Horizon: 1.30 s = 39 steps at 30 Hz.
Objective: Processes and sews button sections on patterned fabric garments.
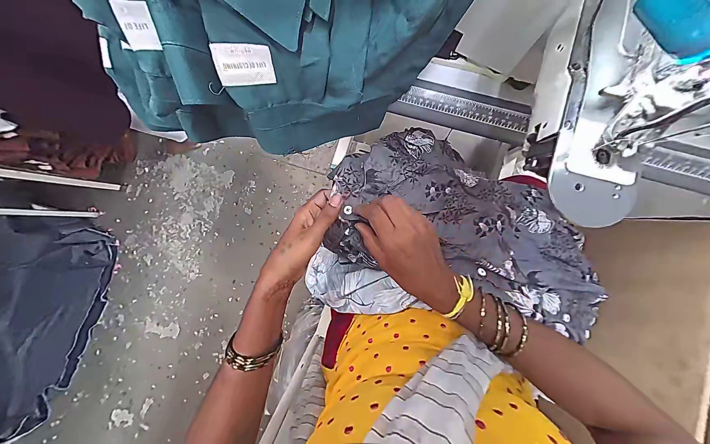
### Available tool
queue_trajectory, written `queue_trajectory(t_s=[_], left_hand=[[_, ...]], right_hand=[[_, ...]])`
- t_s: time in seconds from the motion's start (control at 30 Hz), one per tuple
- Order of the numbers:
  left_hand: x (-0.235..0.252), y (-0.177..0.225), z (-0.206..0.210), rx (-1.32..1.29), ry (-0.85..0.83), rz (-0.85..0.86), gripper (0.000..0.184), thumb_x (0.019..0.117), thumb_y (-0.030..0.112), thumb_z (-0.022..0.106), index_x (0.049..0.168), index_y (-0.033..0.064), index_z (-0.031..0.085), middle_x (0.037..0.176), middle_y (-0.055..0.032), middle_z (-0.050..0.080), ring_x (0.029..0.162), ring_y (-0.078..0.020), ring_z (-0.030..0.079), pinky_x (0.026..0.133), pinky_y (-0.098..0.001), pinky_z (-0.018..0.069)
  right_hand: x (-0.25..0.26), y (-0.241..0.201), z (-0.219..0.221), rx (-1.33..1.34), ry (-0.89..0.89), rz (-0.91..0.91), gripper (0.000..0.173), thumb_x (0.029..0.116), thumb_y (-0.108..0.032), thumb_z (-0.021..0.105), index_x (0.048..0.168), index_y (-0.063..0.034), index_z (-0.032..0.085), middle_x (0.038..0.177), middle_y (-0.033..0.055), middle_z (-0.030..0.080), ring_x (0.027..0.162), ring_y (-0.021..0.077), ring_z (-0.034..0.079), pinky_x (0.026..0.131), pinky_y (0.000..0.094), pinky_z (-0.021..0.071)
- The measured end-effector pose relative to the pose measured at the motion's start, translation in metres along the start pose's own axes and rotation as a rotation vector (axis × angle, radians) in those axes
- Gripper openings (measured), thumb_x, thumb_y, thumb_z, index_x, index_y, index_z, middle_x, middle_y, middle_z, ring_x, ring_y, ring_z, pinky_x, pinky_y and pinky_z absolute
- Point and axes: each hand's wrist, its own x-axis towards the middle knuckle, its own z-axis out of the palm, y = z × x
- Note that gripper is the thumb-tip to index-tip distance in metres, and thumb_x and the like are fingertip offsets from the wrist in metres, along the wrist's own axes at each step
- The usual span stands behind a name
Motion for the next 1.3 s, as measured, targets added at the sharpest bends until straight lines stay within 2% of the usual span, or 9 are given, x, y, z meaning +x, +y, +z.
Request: queue_trajectory(t_s=[0.13,0.33,0.43,0.6,0.8,0.9,1.0,1.13,1.3], left_hand=[[-0.014,0.012,-0.004,0.019,0.005,0.031,0.039,0.0965,0.001,0.057,0.133,0.0099,0.047,0.099,0.0029,0.072,0.088,-0.0038,0.069,0.082,-0.0220,0.0576],[-0.023,0.007,-0.009,0.213,0.070,0.131,0.083,0.0965,0.007,0.064,0.163,0.0239,0.017,0.092,-0.0015,0.072,0.075,-0.0062,0.070,0.072,-0.0223,0.0595],[-0.028,0.001,0.008,0.679,0.295,0.326,0.082,0.0951,0.011,0.061,0.165,0.0161,0.019,0.077,-0.0060,0.068,0.059,-0.0135,0.063,0.059,-0.0326,0.0556],[-0.027,-0.014,0.004,0.791,0.303,0.268,0.085,0.0969,0.010,0.060,0.166,0.0106,0.010,0.080,-0.0101,0.070,0.066,-0.0221,0.067,0.067,-0.0430,0.0571],[-0.031,-0.018,0.001,0.523,0.298,0.084,0.047,0.0946,0.019,0.070,0.131,0.0019,0.045,0.085,-0.0005,0.068,0.076,-0.0054,0.065,0.074,-0.0276,0.0553],[-0.040,-0.022,0.012,0.673,0.329,0.188,0.049,0.0923,0.022,0.069,0.127,-0.0058,0.050,0.089,-0.0071,0.071,0.083,-0.0127,0.070,0.079,-0.0355,0.0582],[-0.050,-0.030,0.016,0.793,0.315,0.204,0.064,0.0932,0.028,0.071,0.136,-0.0105,0.045,0.081,-0.0086,0.072,0.073,-0.0208,0.072,0.071,-0.0419,0.0593],[-0.054,-0.030,0.009,0.682,0.342,0.157,0.051,0.0934,0.027,0.072,0.130,-0.0013,0.050,0.079,-0.0013,0.070,0.069,-0.0085,0.068,0.068,-0.0291,0.0569],[-0.036,-0.032,-0.022,0.371,0.273,-0.088,0.018,0.0953,0.013,0.071,0.107,0.0043,0.062,0.076,0.0064,0.067,0.069,0.0012,0.062,0.069,-0.0190,0.0517]], right_hand=[[0.012,-0.002,-0.005,-0.035,0.040,-0.058,0.014,0.0981,-0.015,0.066,0.097,-0.0049,0.076,0.090,0.0101,0.071,0.084,0.0244,0.069,0.065,0.0338,0.0551],[0.021,-0.012,-0.004,0.175,-0.020,0.080,0.012,0.0912,-0.014,0.068,0.082,-0.0066,0.072,0.078,0.0050,0.064,0.073,0.0164,0.065,0.059,0.0291,0.0533],[0.016,-0.024,0.006,0.182,0.019,0.131,0.015,0.0901,-0.015,0.068,0.077,-0.0065,0.069,0.073,0.0046,0.061,0.067,0.0161,0.062,0.055,0.0286,0.0502],[0.015,-0.014,-0.003,0.245,-0.306,0.250,0.020,0.0988,-0.021,0.064,0.094,-0.0063,0.076,0.089,0.0079,0.072,0.080,0.0219,0.071,0.069,0.0419,0.0582],[0.041,0.006,-0.016,0.316,-0.422,-0.243,0.027,0.0967,0.000,0.057,0.118,-0.0101,0.070,0.118,0.0055,0.071,0.107,0.0215,0.068,0.084,0.0389,0.0593],[0.065,0.002,-0.017,0.308,-0.674,-0.409,0.040,0.0932,-0.003,0.062,0.131,-0.0130,0.063,0.104,0.0052,0.071,0.088,0.0245,0.068,0.065,0.0410,0.0536],[0.085,0.001,-0.022,0.206,-0.825,-0.483,0.039,0.0901,-0.006,0.070,0.128,-0.0135,0.064,0.093,0.0054,0.071,0.088,0.0269,0.067,0.069,0.0442,0.0505],[0.090,0.016,-0.016,-0.052,-0.734,-0.417,0.028,0.0924,-0.002,0.067,0.119,-0.0113,0.067,0.109,0.0121,0.070,0.107,0.0357,0.066,0.077,0.0525,0.0524],[0.068,0.039,-0.045,-0.015,-0.481,-0.180,0.022,0.0980,-0.014,0.064,0.119,-0.0092,0.069,0.111,0.0118,0.070,0.098,0.0308,0.070,0.074,0.0486,0.0577]])
